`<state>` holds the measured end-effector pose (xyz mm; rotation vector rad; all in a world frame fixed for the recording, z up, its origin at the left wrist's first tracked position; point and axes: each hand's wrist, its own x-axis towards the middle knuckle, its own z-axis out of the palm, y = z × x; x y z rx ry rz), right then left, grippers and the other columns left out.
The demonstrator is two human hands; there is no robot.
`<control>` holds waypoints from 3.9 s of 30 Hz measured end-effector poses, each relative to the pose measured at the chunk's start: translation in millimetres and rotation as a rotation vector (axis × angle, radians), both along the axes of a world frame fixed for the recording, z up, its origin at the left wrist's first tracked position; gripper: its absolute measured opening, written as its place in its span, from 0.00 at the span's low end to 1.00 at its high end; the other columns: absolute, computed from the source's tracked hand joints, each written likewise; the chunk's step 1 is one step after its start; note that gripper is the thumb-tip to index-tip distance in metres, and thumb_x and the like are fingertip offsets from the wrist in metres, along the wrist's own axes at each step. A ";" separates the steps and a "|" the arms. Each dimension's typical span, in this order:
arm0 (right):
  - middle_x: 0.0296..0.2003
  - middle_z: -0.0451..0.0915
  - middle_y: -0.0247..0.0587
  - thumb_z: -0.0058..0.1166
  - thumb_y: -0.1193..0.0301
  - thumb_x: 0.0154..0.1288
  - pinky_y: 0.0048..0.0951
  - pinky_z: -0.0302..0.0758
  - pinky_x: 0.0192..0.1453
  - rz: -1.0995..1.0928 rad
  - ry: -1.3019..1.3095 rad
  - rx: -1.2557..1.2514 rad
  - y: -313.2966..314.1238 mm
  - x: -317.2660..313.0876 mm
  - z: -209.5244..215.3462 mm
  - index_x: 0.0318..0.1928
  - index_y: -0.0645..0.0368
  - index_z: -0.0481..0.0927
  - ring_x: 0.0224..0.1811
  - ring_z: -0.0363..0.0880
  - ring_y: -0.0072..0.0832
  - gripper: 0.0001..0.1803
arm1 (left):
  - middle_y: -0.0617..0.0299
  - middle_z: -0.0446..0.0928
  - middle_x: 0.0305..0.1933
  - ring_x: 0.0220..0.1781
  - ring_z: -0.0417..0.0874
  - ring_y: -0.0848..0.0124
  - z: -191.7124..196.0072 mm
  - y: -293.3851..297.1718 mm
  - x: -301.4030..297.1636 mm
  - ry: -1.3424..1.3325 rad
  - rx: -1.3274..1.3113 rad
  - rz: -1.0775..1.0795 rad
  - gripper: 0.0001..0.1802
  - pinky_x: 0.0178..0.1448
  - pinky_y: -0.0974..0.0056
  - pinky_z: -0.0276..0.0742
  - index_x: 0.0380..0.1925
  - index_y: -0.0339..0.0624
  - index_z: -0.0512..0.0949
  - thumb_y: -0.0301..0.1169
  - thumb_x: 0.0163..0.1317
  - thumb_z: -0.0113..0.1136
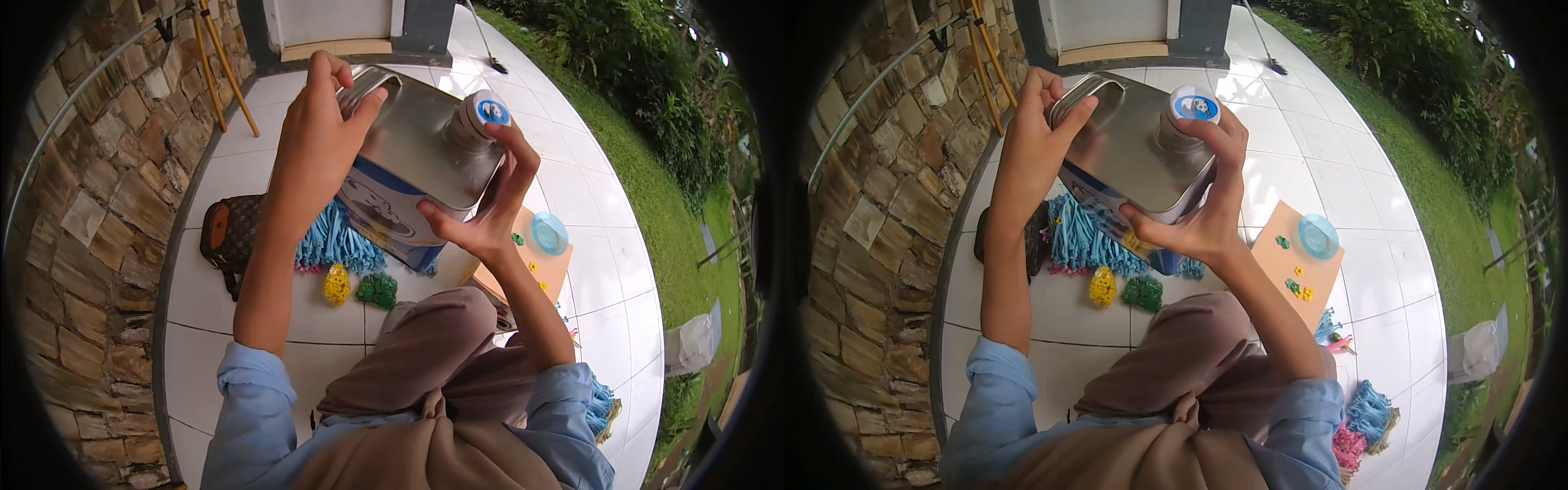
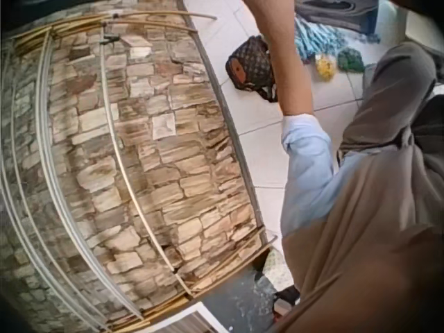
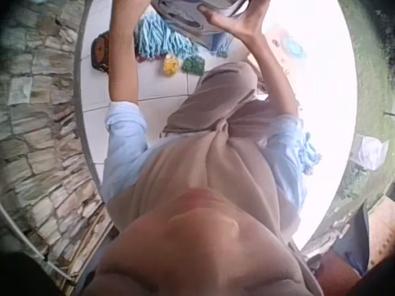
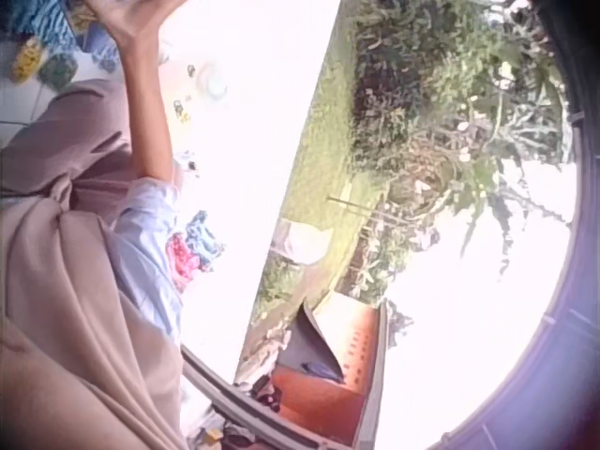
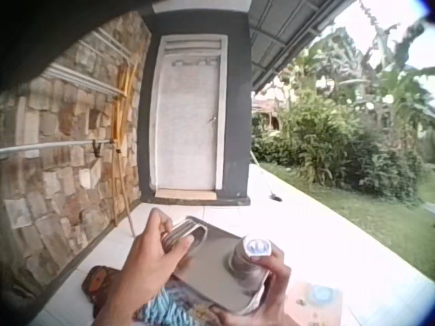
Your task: The person applies adhesive from a metal can to small yellow and green flower-shaped components on a board and then presses blue strips onto them.
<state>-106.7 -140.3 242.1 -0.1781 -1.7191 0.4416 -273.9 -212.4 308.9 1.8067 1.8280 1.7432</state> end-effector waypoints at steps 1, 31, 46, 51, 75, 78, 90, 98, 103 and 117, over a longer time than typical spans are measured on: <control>0.51 0.62 0.53 0.70 0.63 0.30 0.40 0.62 0.58 -0.033 0.025 0.021 4.7 20.9 10.5 0.54 0.57 0.61 0.55 0.63 0.44 0.46 | 0.52 0.73 0.31 0.30 0.79 0.65 10.4 11.8 16.6 -0.045 0.002 -0.127 0.16 0.34 0.62 0.72 0.35 0.38 0.60 0.33 0.59 0.57; 0.56 0.57 0.53 0.71 0.63 0.34 0.41 0.59 0.62 -0.453 -0.300 -0.374 45.1 205.5 -88.9 0.59 0.55 0.54 0.62 0.57 0.45 0.51 | 0.55 0.76 0.25 0.26 0.78 0.70 -118.6 160.8 184.0 -0.081 -0.218 -0.255 0.23 0.32 0.67 0.73 0.32 0.42 0.57 0.31 0.49 0.65; 0.47 0.72 0.48 0.61 0.63 0.54 0.37 0.66 0.57 -0.566 -0.319 -0.663 40.7 200.7 -54.7 0.57 0.57 0.65 0.57 0.63 0.42 0.31 | 0.56 0.71 0.28 0.34 0.75 0.58 -139.9 150.8 198.7 0.116 -0.048 -0.059 0.16 0.46 0.54 0.64 0.33 0.41 0.64 0.33 0.53 0.61; 0.39 0.76 0.42 0.61 0.71 0.50 0.35 0.67 0.50 -0.793 -0.458 -0.344 43.3 194.1 -51.3 0.49 0.60 0.73 0.46 0.66 0.38 0.24 | 0.59 0.72 0.31 0.40 0.73 0.61 -142.4 149.6 205.0 0.150 -0.039 -0.017 0.13 0.51 0.53 0.58 0.34 0.44 0.65 0.32 0.53 0.59; 0.41 0.66 0.52 0.64 0.72 0.45 0.36 0.72 0.45 -0.888 -0.336 -0.750 72.5 257.5 -152.7 0.45 0.58 0.70 0.45 0.69 0.43 0.25 | 0.62 0.72 0.32 0.40 0.72 0.60 -146.4 150.7 203.5 0.173 -0.005 0.003 0.09 0.49 0.54 0.61 0.31 0.44 0.67 0.32 0.55 0.57; 0.40 0.68 0.54 0.66 0.73 0.36 0.42 0.68 0.50 -0.959 -0.754 -0.900 78.9 271.0 -219.0 0.45 0.54 0.70 0.45 0.68 0.49 0.30 | 0.61 0.70 0.32 0.42 0.70 0.60 -144.8 152.1 206.3 0.174 0.008 0.002 0.09 0.48 0.54 0.61 0.30 0.44 0.67 0.32 0.55 0.58; 0.47 0.65 0.59 0.71 0.67 0.38 0.43 0.66 0.54 -1.031 -0.713 -0.788 71.5 281.4 -242.5 0.55 0.63 0.60 0.50 0.65 0.52 0.44 | 0.62 0.68 0.34 0.45 0.68 0.60 -141.3 150.3 212.1 0.165 -0.040 0.028 0.09 0.51 0.52 0.60 0.30 0.46 0.67 0.33 0.54 0.58; 0.68 0.32 0.55 0.75 0.50 0.27 0.42 0.41 0.72 -0.269 -0.319 -0.634 24.2 208.3 -149.2 0.66 0.59 0.23 0.71 0.36 0.48 0.79 | 0.61 0.69 0.39 0.51 0.63 0.57 -148.5 150.9 206.4 0.133 0.024 0.072 0.09 0.52 0.50 0.63 0.31 0.45 0.70 0.30 0.51 0.60; 0.66 0.37 0.58 0.77 0.58 0.27 0.44 0.45 0.71 -0.364 -0.122 -0.561 39.0 188.1 -146.9 0.65 0.57 0.21 0.70 0.42 0.47 0.79 | 0.60 0.64 0.46 0.53 0.59 0.53 -147.7 152.3 212.6 0.070 0.130 0.099 0.10 0.53 0.50 0.62 0.31 0.46 0.72 0.31 0.49 0.62; 0.58 0.53 0.55 0.74 0.69 0.31 0.42 0.55 0.66 -0.386 0.092 -0.498 55.7 152.7 -132.2 0.64 0.55 0.40 0.63 0.55 0.44 0.63 | 0.54 0.62 0.54 0.57 0.60 0.61 -154.9 173.8 164.4 -0.699 0.057 -0.069 0.21 0.60 0.57 0.57 0.44 0.41 0.69 0.47 0.62 0.48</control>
